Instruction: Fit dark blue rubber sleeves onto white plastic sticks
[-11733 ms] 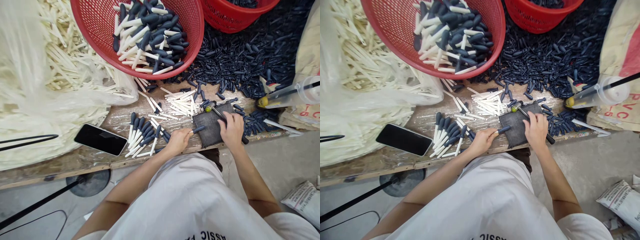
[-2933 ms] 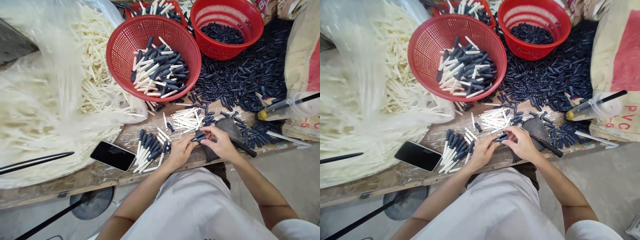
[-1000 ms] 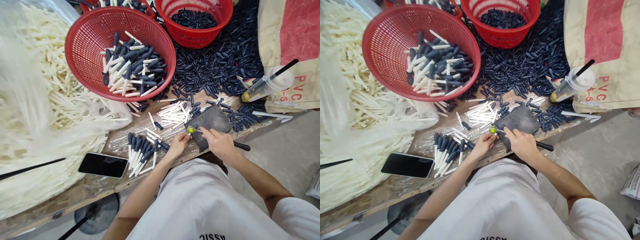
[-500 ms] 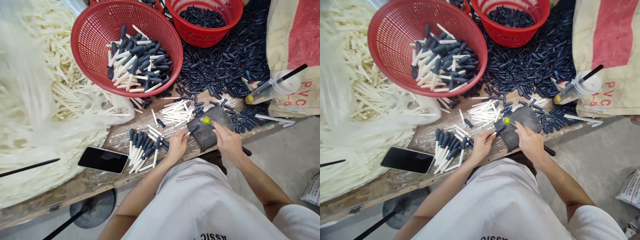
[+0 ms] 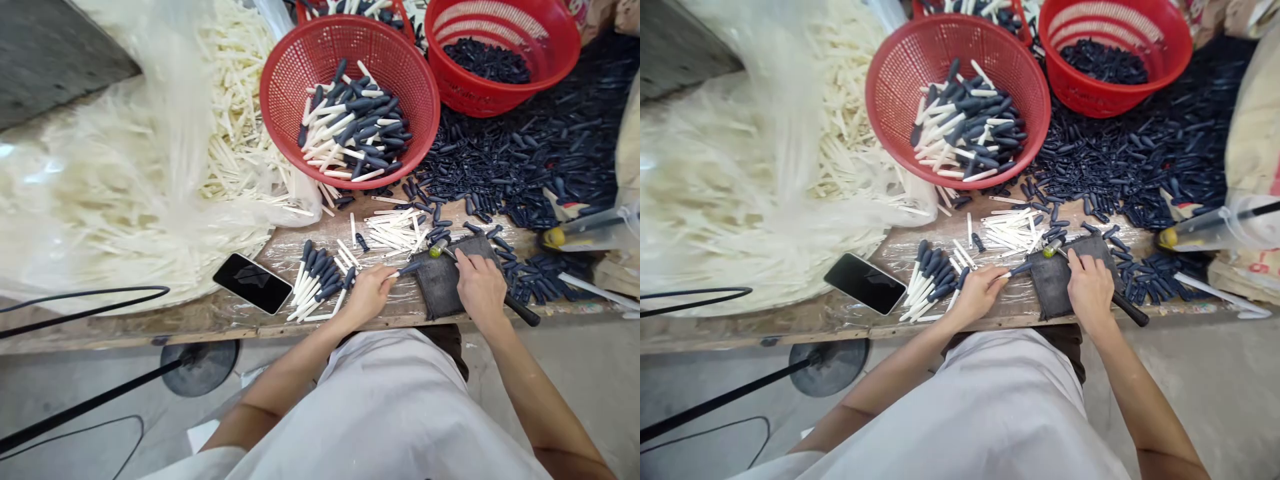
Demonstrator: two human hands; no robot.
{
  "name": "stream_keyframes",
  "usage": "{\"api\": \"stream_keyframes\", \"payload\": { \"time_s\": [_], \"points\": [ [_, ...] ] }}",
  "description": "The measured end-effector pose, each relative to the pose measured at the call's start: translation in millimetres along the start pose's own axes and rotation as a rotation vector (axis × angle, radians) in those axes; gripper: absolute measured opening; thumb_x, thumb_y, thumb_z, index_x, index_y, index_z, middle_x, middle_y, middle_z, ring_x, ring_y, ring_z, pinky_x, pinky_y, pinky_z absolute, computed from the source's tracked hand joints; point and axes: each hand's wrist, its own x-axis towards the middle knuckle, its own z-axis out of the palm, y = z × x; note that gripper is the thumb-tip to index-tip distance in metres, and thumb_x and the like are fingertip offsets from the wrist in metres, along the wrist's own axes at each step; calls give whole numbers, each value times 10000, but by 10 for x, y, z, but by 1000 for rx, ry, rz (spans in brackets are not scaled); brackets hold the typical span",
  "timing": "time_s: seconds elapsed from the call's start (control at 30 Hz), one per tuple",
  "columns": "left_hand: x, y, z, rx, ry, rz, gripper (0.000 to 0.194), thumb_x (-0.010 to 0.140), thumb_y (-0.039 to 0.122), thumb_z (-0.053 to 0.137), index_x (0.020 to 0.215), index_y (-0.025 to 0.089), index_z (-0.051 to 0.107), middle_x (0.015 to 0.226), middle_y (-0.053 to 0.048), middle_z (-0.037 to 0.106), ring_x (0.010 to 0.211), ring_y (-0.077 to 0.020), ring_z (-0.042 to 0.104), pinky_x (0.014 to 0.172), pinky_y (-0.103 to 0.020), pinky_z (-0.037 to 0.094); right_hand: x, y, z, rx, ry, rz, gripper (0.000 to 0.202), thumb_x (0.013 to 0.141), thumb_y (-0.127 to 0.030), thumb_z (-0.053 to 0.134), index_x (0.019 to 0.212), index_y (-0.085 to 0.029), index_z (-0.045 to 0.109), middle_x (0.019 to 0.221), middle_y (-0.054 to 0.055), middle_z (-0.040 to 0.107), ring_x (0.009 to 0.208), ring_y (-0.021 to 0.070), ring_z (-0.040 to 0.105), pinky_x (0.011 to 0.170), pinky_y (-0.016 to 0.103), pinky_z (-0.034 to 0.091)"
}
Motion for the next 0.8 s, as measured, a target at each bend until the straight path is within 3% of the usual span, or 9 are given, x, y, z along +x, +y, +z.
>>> {"api": "stream_keyframes", "payload": {
  "time_s": [0.07, 0.13, 0.23, 0.3, 0.4, 0.47, 0.63, 0.8],
  "points": [
    [-163, -107, -376, 43, 41, -19, 203, 930, 219, 538, 990, 188, 730, 876, -75, 706, 812, -196, 649, 769, -309, 497, 90, -168, 20, 65, 60, -77, 381, 977, -219, 412, 1267, -163, 653, 1147, 163, 670, 987, 277, 551, 805, 384, 401],
    [-348, -244, -792, 145, 46, -67, 235, 930, 271, 522, 1004, 203, 735, 861, -68, 703, 802, -195, 655, 751, -300, 496, 163, -471, 18, 179, 21, -197, 372, 970, -158, 387, 1209, -166, 672, 1158, 143, 669, 1022, 256, 537, 881, 368, 395],
    [-550, -445, -1273, 392, 1, -148, 250, 904, 315, 524, 956, 231, 754, 906, -69, 728, 838, -226, 663, 765, -325, 501, 290, -1085, 47, 306, -201, -383, 378, 965, -104, 341, 1088, -180, 690, 1076, 110, 686, 1012, 219, 559, 901, 313, 401],
    [-597, -533, -1396, 534, 1, -166, 231, 880, 303, 545, 926, 231, 759, 936, -84, 735, 904, -268, 649, 801, -369, 500, 402, -1482, 96, 335, -312, -399, 335, 996, -177, 346, 1065, -188, 673, 1063, 105, 683, 1001, 222, 582, 870, 313, 424],
    [-558, -585, -1311, 600, 29, -138, 212, 873, 262, 557, 907, 214, 761, 924, -96, 728, 926, -286, 618, 844, -405, 489, 582, -1872, 162, 328, -401, -346, 314, 1014, -334, 390, 1130, -165, 627, 1108, 130, 667, 1012, 243, 614, 846, 334, 463],
    [-489, -591, -1172, 560, 60, -110, 214, 888, 250, 552, 912, 202, 759, 910, -95, 724, 908, -273, 608, 852, -397, 485, 679, -1957, 179, 311, -443, -308, 329, 994, -371, 448, 1190, -148, 590, 1148, 146, 651, 1027, 254, 627, 832, 339, 484],
    [-180, -588, -919, 478, 186, -120, 227, 918, 243, 531, 935, 175, 748, 917, -104, 719, 929, -269, 610, 872, -381, 470, 758, -1819, 170, 282, -492, -286, 286, 946, -288, 504, 1180, -142, 577, 1187, 153, 625, 1069, 269, 623, 817, 347, 501],
    [399, -550, -810, 491, 204, -239, 234, 911, 202, 512, 906, 159, 742, 951, -136, 726, 921, -268, 652, 851, -357, 466, 696, -1680, 152, 279, -502, -255, 235, 937, -196, 464, 1138, -167, 581, 1138, 131, 640, 1046, 251, 621, 808, 328, 473]
  ]
}}
